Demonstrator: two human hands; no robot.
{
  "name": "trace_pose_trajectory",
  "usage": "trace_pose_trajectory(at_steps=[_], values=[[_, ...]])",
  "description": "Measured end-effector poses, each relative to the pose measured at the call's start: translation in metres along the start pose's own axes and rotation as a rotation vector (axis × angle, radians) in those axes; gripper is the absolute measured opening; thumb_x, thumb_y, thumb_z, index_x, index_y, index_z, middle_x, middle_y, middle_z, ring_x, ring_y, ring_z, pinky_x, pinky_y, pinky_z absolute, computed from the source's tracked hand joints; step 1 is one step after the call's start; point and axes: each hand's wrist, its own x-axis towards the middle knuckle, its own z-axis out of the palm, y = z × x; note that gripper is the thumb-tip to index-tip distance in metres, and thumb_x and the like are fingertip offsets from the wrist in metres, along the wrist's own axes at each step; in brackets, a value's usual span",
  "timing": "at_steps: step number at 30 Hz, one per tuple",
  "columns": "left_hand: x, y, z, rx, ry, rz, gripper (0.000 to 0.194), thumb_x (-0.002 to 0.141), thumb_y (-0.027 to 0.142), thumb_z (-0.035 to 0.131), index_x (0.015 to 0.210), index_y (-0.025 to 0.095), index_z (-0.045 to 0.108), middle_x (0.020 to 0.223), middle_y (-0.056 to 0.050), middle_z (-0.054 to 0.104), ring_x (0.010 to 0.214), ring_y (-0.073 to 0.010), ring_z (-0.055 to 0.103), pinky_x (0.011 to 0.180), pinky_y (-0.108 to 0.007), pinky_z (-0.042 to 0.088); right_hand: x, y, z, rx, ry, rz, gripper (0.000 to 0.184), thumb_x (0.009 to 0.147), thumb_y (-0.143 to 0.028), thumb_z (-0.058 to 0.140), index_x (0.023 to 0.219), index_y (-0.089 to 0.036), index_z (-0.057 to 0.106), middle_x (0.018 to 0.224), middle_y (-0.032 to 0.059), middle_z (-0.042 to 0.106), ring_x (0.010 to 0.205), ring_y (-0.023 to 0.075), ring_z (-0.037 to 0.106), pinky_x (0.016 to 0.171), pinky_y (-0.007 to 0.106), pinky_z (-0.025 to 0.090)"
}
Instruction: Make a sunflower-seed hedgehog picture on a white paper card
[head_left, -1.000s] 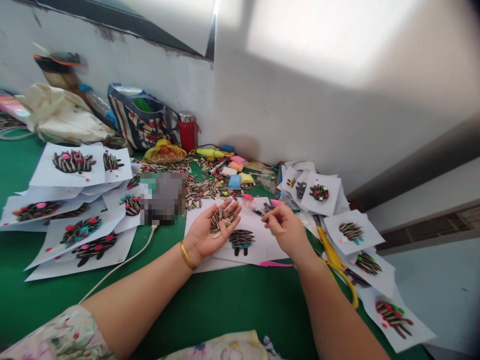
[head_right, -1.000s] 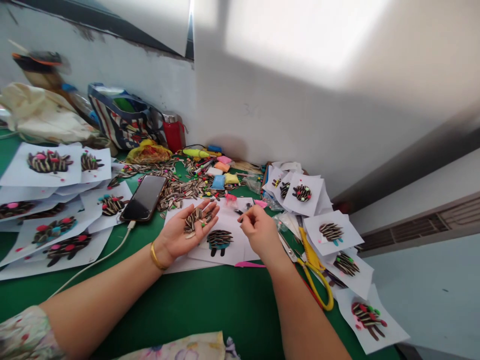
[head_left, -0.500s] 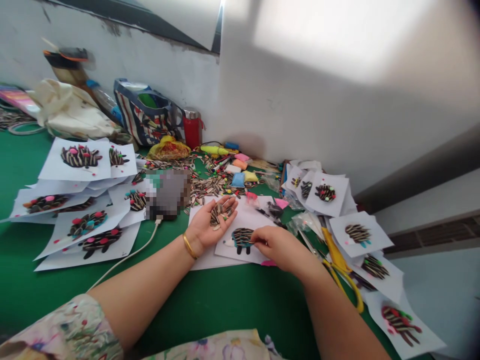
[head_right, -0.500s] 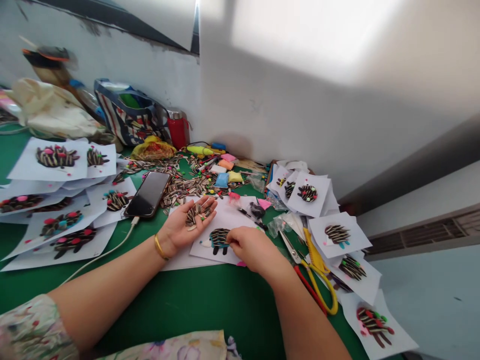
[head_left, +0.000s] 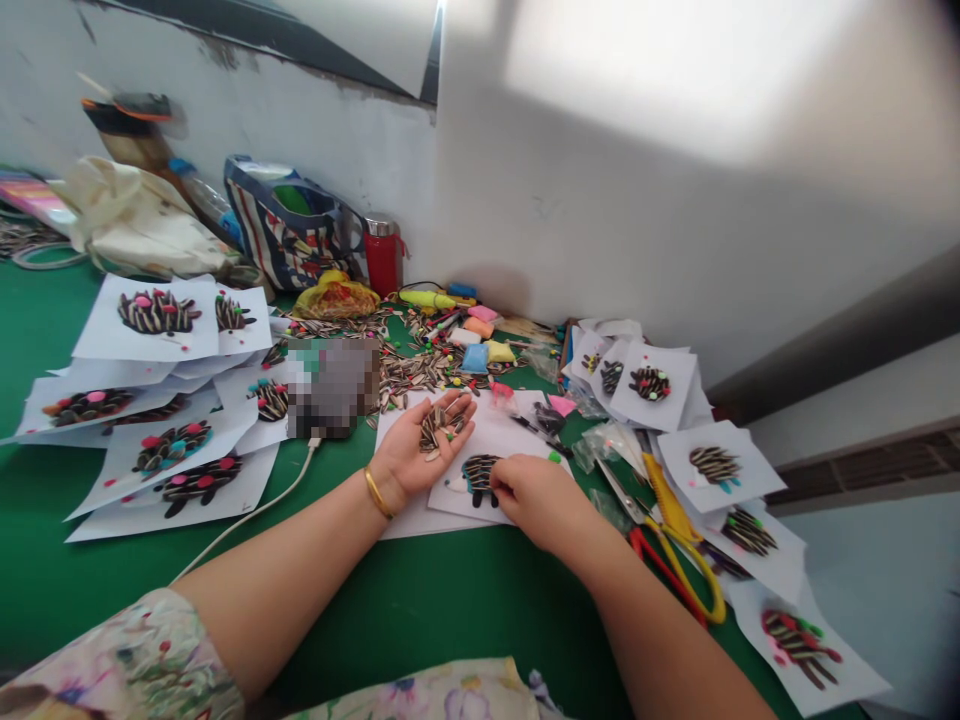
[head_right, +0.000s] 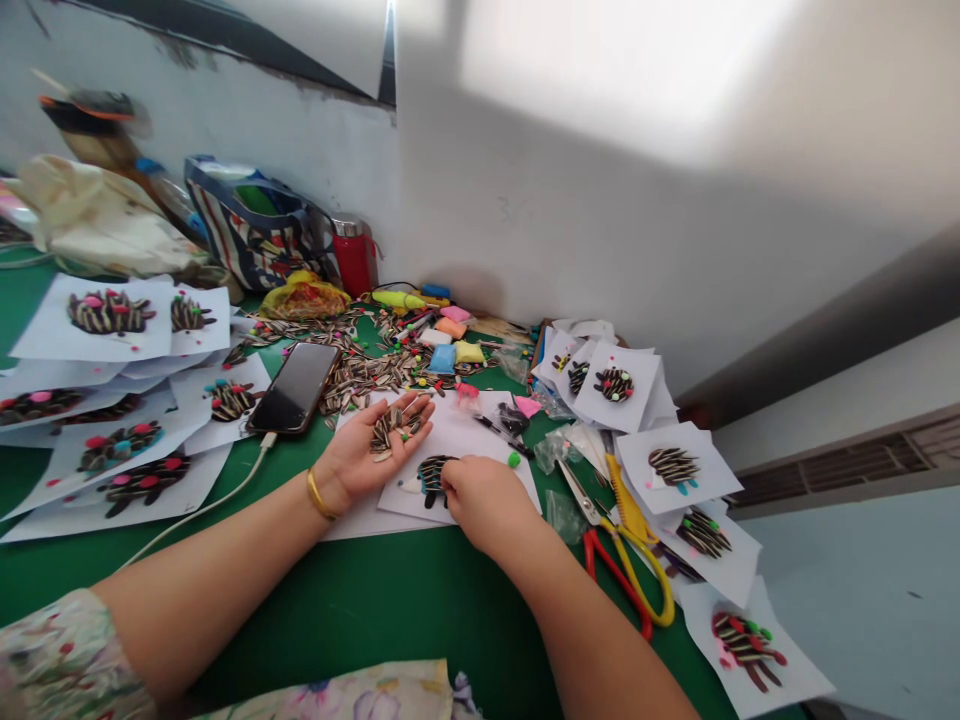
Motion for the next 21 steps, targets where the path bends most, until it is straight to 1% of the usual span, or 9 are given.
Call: trace_pose_trajectory(at_steps=[3,11,14,18,21], values=[[0.000,-0.001,0.001,0.003,0.000,0.015,0.031,0.097,0.028,0.043,0.120,0.018,0.061,0.113,-0.012,0.070,0.109,-0.0227,0.065,0.076,-0.029,0.058,0.001,0.000,0.003,-0.016,0.008,-0.013,0.013,0.084,-0.017,0.055,0.084,-0.021,0.066,0.084,0.0019,0.067,0.077,0.0154,0.059,0.065,0.025,0.032],[0.000,-0.003,-0.001,0.024,-0.011,0.026,0.034,0.097,0.029,0.040,0.123,0.019,0.060,0.114,-0.013,0.069,0.106,-0.0236,0.067,0.079,-0.035,0.058,0.005,-0.003,0.007,-0.119,0.005,-0.020,0.013,0.082,-0.019,0.055,0.076,-0.021,0.067,0.079,0.0023,0.066,0.070,0.0154,0.057,0.059,0.027,0.028],[0.000,-0.003,-0.001,0.025,-0.019,0.014,0.033,0.097,0.029,0.040,0.123,0.020,0.060,0.115,-0.013,0.069,0.107,-0.0231,0.066,0.076,-0.032,0.058,0.005,-0.003,0.008,-0.133,0.015,-0.024,0.014,0.082,-0.019,0.055,0.075,-0.021,0.067,0.078,0.0027,0.066,0.069,0.0155,0.057,0.059,0.027,0.028],[-0.001,-0.001,-0.001,0.016,-0.036,-0.026,0.031,0.096,0.028,0.044,0.120,0.019,0.061,0.114,-0.011,0.069,0.112,-0.0229,0.063,0.066,-0.023,0.057,0.006,-0.003,0.012,-0.147,0.035,-0.026,0.014,0.082,-0.020,0.056,0.074,-0.022,0.067,0.076,0.0029,0.066,0.067,0.0157,0.057,0.058,0.028,0.027],[-0.001,-0.001,-0.002,0.012,-0.045,-0.026,0.031,0.096,0.028,0.044,0.119,0.019,0.062,0.116,-0.011,0.068,0.112,-0.0234,0.064,0.065,-0.023,0.057,0.006,-0.002,0.014,-0.147,0.048,-0.013,0.014,0.083,-0.020,0.056,0.075,-0.023,0.068,0.077,0.0026,0.067,0.068,0.0160,0.058,0.058,0.028,0.027]])
